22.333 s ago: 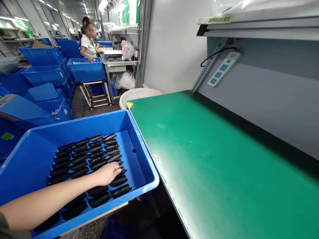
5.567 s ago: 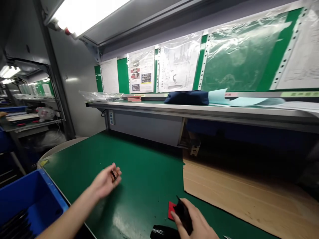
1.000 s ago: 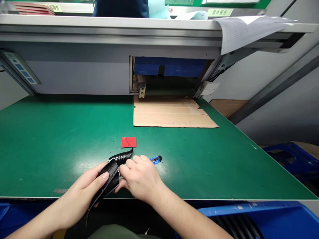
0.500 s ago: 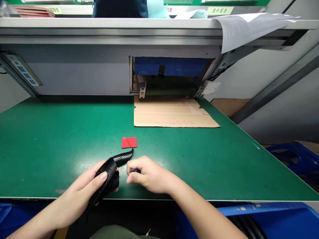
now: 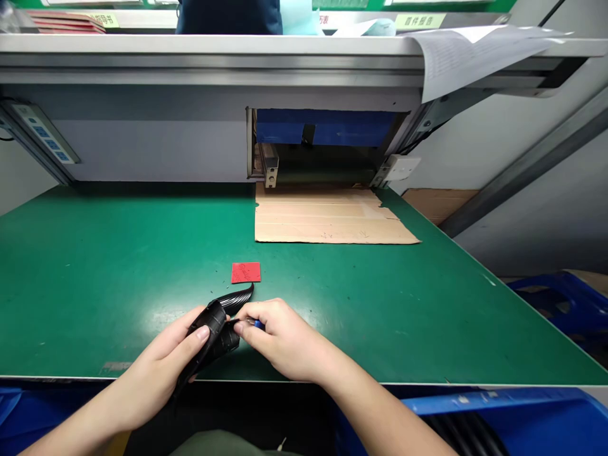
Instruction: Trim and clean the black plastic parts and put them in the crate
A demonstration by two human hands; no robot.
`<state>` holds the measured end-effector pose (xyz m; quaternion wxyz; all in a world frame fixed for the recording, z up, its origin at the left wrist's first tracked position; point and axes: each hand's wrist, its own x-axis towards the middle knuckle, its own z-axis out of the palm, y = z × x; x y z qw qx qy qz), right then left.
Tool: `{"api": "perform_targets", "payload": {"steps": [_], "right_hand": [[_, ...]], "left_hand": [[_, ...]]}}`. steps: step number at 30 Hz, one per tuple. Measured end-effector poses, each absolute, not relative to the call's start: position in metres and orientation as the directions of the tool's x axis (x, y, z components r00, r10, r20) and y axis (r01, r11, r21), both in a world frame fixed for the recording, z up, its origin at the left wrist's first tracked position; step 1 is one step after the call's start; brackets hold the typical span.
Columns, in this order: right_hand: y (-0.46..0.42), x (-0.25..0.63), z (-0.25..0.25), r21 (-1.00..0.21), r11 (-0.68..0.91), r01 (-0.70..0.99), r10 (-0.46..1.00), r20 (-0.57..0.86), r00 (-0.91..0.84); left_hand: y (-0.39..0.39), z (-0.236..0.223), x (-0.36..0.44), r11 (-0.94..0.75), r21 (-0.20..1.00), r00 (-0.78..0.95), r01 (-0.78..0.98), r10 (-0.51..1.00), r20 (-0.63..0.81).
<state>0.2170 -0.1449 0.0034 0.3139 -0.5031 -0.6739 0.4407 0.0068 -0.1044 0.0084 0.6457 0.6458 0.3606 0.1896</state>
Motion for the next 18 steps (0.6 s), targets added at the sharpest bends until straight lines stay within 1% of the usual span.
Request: {"api": "perform_targets", "payload": {"steps": [4, 7, 8, 9, 10, 12, 13, 14, 15, 16, 17, 18], "right_hand": [[-0.146, 0.228, 0.005, -0.899, 0.126, 0.419, 0.964, 0.010, -0.267], [-0.145, 0.244, -0.003, -0.933, 0.111, 0.342, 0.985, 0.059, -0.161], [-0.145, 0.251, -0.006, -0.929, 0.102, 0.356, 0.992, 0.068, -0.108], [-0.144, 0.258, -0.010, -0.900, 0.091, 0.427, 0.996, 0.077, -0.051], [-0.144, 0.264, -0.013, -0.831, 0.073, 0.551, 0.996, 0.093, 0.010], [-0.146, 0.273, -0.015, -0.605, 0.008, 0.796, 0.990, 0.118, 0.080], [-0.148, 0.276, -0.014, -0.527, -0.009, 0.850, 0.991, 0.106, 0.076], [-0.150, 0.278, -0.013, -0.520, -0.004, 0.854, 0.995, 0.085, 0.056], [-0.153, 0.279, -0.010, -0.575, 0.015, 0.818, 0.998, 0.062, 0.025], [-0.156, 0.279, -0.008, -0.659, 0.040, 0.751, 0.999, 0.051, -0.009], [-0.158, 0.279, -0.005, -0.734, 0.061, 0.676, 0.998, 0.059, -0.025], [-0.159, 0.278, -0.004, -0.772, 0.076, 0.632, 0.996, 0.082, -0.019]], "left_hand": [[-0.103, 0.009, 0.005, 0.149, 0.965, 0.653, 0.217, 0.712, -0.257], [-0.104, 0.008, 0.004, 0.210, 0.949, 0.624, 0.234, 0.716, -0.312], [-0.104, 0.008, 0.004, 0.223, 0.946, 0.621, 0.237, 0.714, -0.324], [-0.104, 0.009, 0.004, 0.230, 0.944, 0.622, 0.238, 0.710, -0.330], [-0.104, 0.009, 0.003, 0.233, 0.943, 0.626, 0.240, 0.705, -0.333], [-0.104, 0.010, 0.003, 0.238, 0.940, 0.629, 0.244, 0.699, -0.340], [-0.104, 0.010, 0.003, 0.243, 0.938, 0.626, 0.247, 0.699, -0.346], [-0.103, 0.011, 0.003, 0.248, 0.936, 0.622, 0.251, 0.699, -0.352], [-0.103, 0.013, 0.004, 0.253, 0.933, 0.621, 0.257, 0.696, -0.360], [-0.103, 0.014, 0.004, 0.258, 0.930, 0.623, 0.263, 0.690, -0.367], [-0.102, 0.016, 0.005, 0.261, 0.928, 0.626, 0.267, 0.685, -0.373], [-0.102, 0.018, 0.006, 0.262, 0.926, 0.628, 0.272, 0.680, -0.377]]}}
